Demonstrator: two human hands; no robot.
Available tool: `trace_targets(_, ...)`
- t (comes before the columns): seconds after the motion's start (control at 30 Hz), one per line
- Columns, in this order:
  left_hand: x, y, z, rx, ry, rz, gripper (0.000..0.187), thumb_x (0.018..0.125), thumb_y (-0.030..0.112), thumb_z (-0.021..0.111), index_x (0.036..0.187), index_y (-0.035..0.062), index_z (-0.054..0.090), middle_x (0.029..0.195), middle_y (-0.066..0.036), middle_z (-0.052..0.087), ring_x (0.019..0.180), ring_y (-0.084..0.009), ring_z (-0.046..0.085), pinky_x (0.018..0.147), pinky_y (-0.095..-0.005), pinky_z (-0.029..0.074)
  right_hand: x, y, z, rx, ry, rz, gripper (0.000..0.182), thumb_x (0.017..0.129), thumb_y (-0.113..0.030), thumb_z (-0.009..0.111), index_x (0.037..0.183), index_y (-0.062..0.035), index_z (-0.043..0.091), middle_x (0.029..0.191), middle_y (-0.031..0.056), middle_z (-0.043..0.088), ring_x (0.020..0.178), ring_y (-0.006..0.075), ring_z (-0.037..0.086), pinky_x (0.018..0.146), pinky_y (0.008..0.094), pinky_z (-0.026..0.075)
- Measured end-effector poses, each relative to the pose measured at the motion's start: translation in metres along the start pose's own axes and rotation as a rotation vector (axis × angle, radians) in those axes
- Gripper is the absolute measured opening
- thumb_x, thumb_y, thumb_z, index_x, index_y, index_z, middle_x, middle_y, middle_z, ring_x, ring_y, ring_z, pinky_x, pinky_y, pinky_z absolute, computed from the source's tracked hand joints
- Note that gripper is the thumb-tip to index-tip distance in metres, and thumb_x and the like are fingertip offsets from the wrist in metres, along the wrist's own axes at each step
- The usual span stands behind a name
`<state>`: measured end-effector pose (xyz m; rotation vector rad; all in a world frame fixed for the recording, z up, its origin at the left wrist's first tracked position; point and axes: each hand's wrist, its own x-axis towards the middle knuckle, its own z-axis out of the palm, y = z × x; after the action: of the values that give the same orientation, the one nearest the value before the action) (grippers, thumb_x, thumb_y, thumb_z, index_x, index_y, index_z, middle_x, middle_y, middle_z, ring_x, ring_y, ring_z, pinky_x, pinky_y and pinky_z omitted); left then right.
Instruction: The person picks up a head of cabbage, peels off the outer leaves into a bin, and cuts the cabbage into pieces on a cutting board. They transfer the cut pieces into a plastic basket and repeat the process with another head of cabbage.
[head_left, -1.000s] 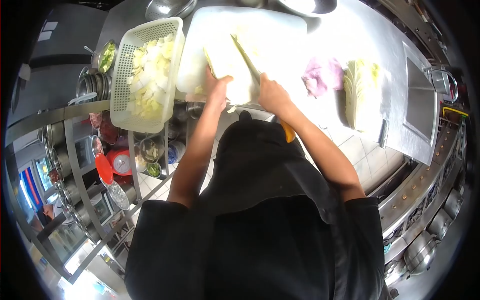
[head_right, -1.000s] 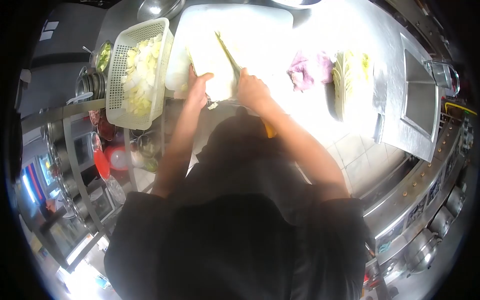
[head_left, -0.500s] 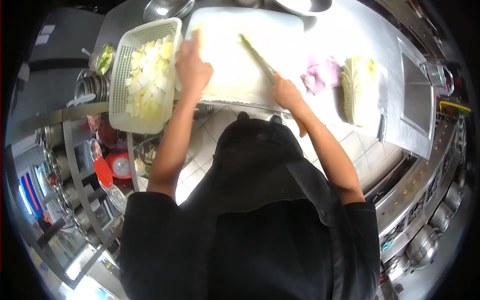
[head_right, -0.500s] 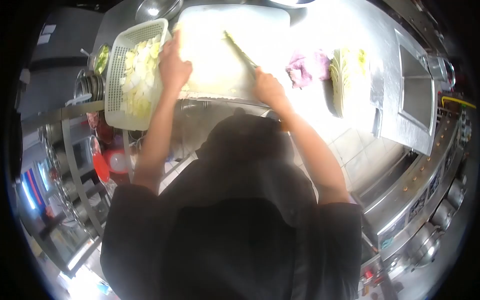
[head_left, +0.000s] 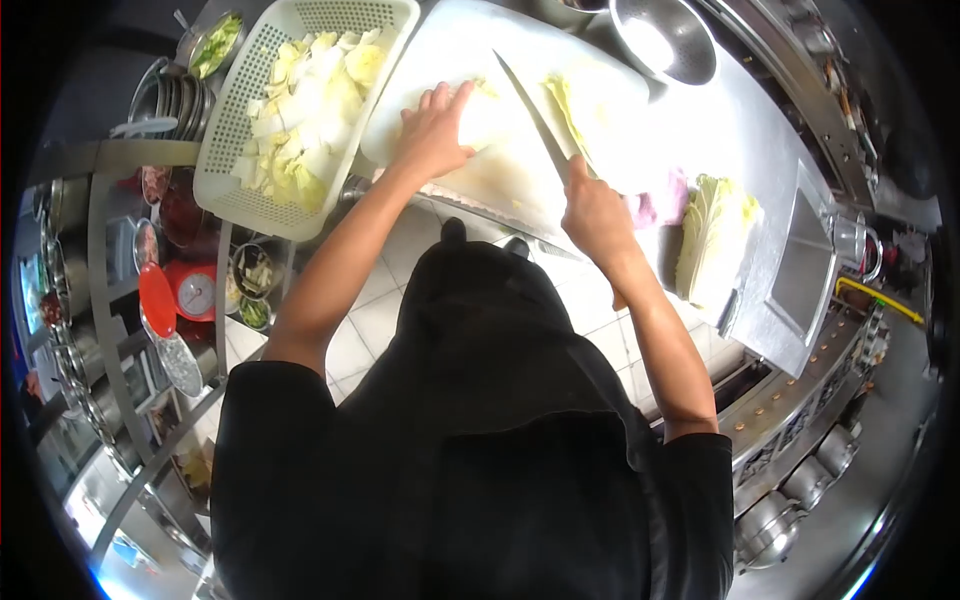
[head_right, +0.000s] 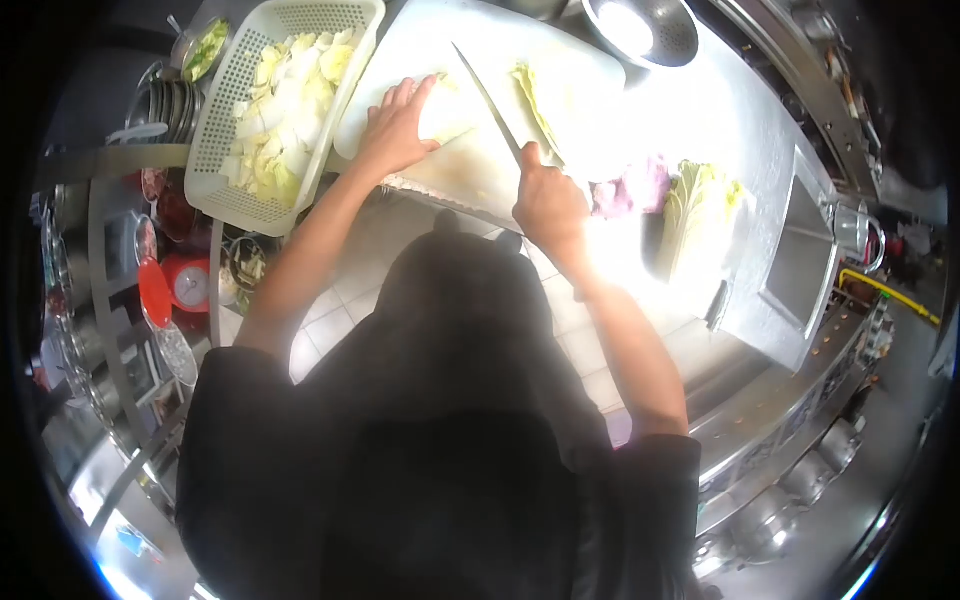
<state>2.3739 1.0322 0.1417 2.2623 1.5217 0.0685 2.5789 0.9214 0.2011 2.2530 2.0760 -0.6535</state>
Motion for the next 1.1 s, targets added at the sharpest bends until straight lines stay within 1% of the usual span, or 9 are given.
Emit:
trace_targets(0.07, 0.001, -0.001, 0.003, 0.009, 0.013, -0.012, 0.094, 0.069, 0.025, 0.077, 0.146, 0.0171, 0.024, 0.146, -0.017, 0.029, 0.134, -0.0313, 0.028, 0.102, -0.0535, 0.03, 0.014, 0.005, 0.003, 0.015, -0.105, 0.0, 0.026, 0.086, -0.006, 0.05, 0.107, 0.0028, 0.038, 0.073, 0.0287, 0.061, 0.073, 0.0474, 0.06, 0.067, 0.0559, 0.046)
trace_targets(0.33, -0.008, -0.008, -0.001, -0.039, 0.068, -0.019, 0.093, 0.068, 0.023, 0.079, 0.143, 0.0111, 0.026, 0.141, -0.017, 0.033, 0.131, -0.0298, 0.032, 0.1, -0.0541, 0.031, 0.1, 0.033, 0.065, 0.059, 0.091, -0.293, 0.026, 0.08, 0.001, 0.047, 0.106, 0.004, 0.043, 0.074, 0.0269, 0.061, 0.072, 0.0457, 0.06, 0.066, 0.054, 0.047)
trace_targets(0.43, -0.02, -0.022, 0.016, -0.143, 0.098, -0.132, 0.093, 0.067, 0.019, 0.08, 0.142, 0.0065, 0.026, 0.138, -0.018, 0.035, 0.129, -0.0315, 0.034, 0.099, -0.0551, 0.033, 0.043, -0.008, -0.017, 0.1, -0.17, 0.01, 0.032, 0.086, -0.004, 0.049, 0.114, 0.0066, 0.038, 0.086, 0.0321, 0.06, 0.081, 0.047, 0.058, 0.073, 0.0541, 0.046)
trace_targets(0.53, -0.02, -0.027, 0.021, -0.164, 0.209, -0.04, 0.086, 0.068, 0.016, 0.076, 0.139, 0.0039, 0.03, 0.134, -0.019, 0.037, 0.126, -0.0339, 0.034, 0.093, -0.0549, 0.036, 0.024, -0.011, -0.003, -0.07, -0.211, -0.076, 0.036, 0.086, -0.005, 0.048, 0.118, 0.0069, 0.036, 0.089, 0.0333, 0.06, 0.08, 0.0482, 0.058, 0.074, 0.0538, 0.046)
trace_targets(0.6, -0.02, -0.026, 0.015, -0.173, 0.13, -0.049, 0.084, 0.068, 0.015, 0.075, 0.138, 0.0041, 0.03, 0.133, -0.02, 0.037, 0.125, -0.0343, 0.035, 0.094, -0.0532, 0.036, 0.057, 0.02, 0.057, -0.087, -0.112, -0.283, 0.035, 0.085, -0.005, 0.049, 0.116, 0.0021, 0.035, 0.076, 0.0292, 0.061, 0.075, 0.0455, 0.061, 0.069, 0.0532, 0.048)
trace_targets(0.73, -0.017, -0.025, 0.018, -0.126, 0.228, -0.041, 0.083, 0.068, 0.014, 0.076, 0.137, 0.0037, 0.031, 0.131, -0.019, 0.037, 0.124, -0.0338, 0.036, 0.093, -0.0517, 0.036, 0.1, -0.016, 0.058, 0.017, -0.064, -0.162, 0.026, 0.086, -0.005, 0.046, 0.11, 0.0025, 0.038, 0.076, 0.0287, 0.061, 0.074, 0.0455, 0.061, 0.067, 0.0534, 0.048)
trace_targets(0.9, -0.02, -0.025, 0.015, -0.24, 0.15, -0.073, 0.091, 0.066, 0.011, 0.079, 0.139, 0.0031, 0.026, 0.135, -0.02, 0.034, 0.126, -0.0362, 0.034, 0.097, -0.0538, 0.033, 0.039, -0.027, -0.003, 0.031, -0.167, -0.126, 0.028, 0.089, -0.01, 0.046, 0.112, -0.0002, 0.036, 0.078, 0.0262, 0.063, 0.076, 0.0442, 0.062, 0.067, 0.0529, 0.048)
trace_targets(0.97, -0.022, -0.023, 0.017, -0.238, 0.156, -0.084, 0.091, 0.065, 0.011, 0.079, 0.139, 0.0028, 0.026, 0.136, -0.021, 0.033, 0.126, -0.0368, 0.034, 0.096, -0.0539, 0.033, 0.022, -0.04, -0.014, -0.13, -0.31, -0.007, 0.034, 0.087, -0.005, 0.049, 0.117, 0.0052, 0.035, 0.075, 0.0321, 0.059, 0.074, 0.0475, 0.059, 0.067, 0.0546, 0.047)
trace_targets(1.1, -0.02, -0.025, 0.022, -0.18, 0.238, -0.058, 0.086, 0.067, 0.012, 0.076, 0.137, 0.0006, 0.029, 0.131, -0.023, 0.036, 0.123, -0.0366, 0.036, 0.093, -0.0518, 0.035, 0.062, -0.044, 0.049, 0.051, -0.175, -0.089, 0.031, 0.087, -0.007, 0.05, 0.113, 0.0022, 0.036, 0.079, 0.0326, 0.06, 0.078, 0.048, 0.059, 0.068, 0.0546, 0.046)
